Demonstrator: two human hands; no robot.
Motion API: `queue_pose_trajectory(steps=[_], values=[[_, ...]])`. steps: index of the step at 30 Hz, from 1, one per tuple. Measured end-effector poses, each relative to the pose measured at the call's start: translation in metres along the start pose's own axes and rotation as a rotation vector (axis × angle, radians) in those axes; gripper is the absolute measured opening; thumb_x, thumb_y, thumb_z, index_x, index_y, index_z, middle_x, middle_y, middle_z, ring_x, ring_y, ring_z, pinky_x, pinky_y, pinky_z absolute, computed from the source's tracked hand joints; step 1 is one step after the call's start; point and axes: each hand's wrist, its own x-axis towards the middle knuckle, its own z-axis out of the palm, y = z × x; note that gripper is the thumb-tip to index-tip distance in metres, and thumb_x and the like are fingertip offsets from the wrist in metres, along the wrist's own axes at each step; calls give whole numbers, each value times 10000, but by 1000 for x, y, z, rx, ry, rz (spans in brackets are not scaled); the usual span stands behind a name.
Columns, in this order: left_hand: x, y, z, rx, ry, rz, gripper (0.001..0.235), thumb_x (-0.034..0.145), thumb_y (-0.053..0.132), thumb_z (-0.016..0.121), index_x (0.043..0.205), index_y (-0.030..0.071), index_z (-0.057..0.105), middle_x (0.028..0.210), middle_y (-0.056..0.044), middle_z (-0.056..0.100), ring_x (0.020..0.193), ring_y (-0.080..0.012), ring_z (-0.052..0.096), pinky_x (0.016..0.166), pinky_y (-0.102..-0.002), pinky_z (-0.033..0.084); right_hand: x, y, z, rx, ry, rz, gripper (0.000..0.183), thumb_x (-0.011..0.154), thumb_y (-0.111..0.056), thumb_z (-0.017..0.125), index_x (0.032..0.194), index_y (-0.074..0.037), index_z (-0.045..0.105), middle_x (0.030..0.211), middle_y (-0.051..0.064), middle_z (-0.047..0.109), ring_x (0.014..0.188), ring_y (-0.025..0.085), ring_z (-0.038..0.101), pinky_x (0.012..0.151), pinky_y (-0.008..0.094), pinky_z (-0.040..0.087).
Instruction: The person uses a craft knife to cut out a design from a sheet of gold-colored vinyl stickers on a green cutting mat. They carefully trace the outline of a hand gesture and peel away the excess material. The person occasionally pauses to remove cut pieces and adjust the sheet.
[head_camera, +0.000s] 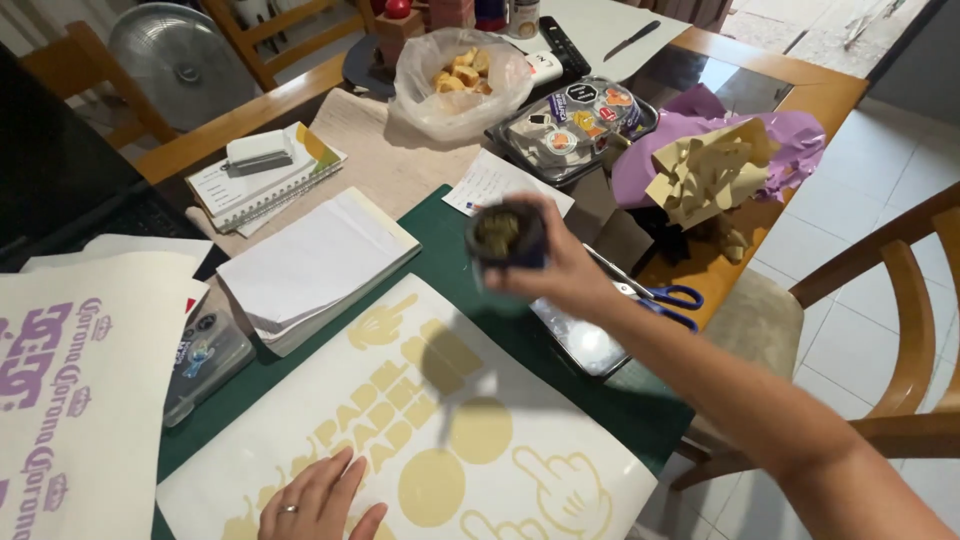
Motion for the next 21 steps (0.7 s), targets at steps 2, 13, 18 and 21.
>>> queue_pose_trajectory(steps=[2,13,18,21], values=[[-1,-3,3,9,-37,-23,594,811,704,710,1304,376,754,1444,152,713,1325,-116,678,1031,-409,517,39,16,-3,81,32,90,971,699,-347,921,1493,-205,380,1479,184,612,1360,328,643,1074,410,628],[1,-2,7,-27,120,66,538,858,628,706,1263,283,783,1361,69,768,1244,-150,714,996,-392,518,131,125,0,-133,-58,-1,912,829,-307,916,1501,-174,313,1476,150,547,1361,281,602,1083,373,565],[9,-13,11,-116,158,180,511,869,572,713,1206,198,804,1281,-18,801,1086,-213,775,870,-421,607,114,79,-33,-275,-150,104,1117,882,-389,864,1692,-145,134,1686,180,336,1507,324,440,1226,443,424],[3,-18,27,-133,181,184,540,865,589,718,1197,174,814,1267,-48,811,1063,-238,782,849,-432,620,78,16,-69,-514,-123,150,818,983,-313,759,1628,-158,279,1654,187,409,1459,341,497,1176,469,504]])
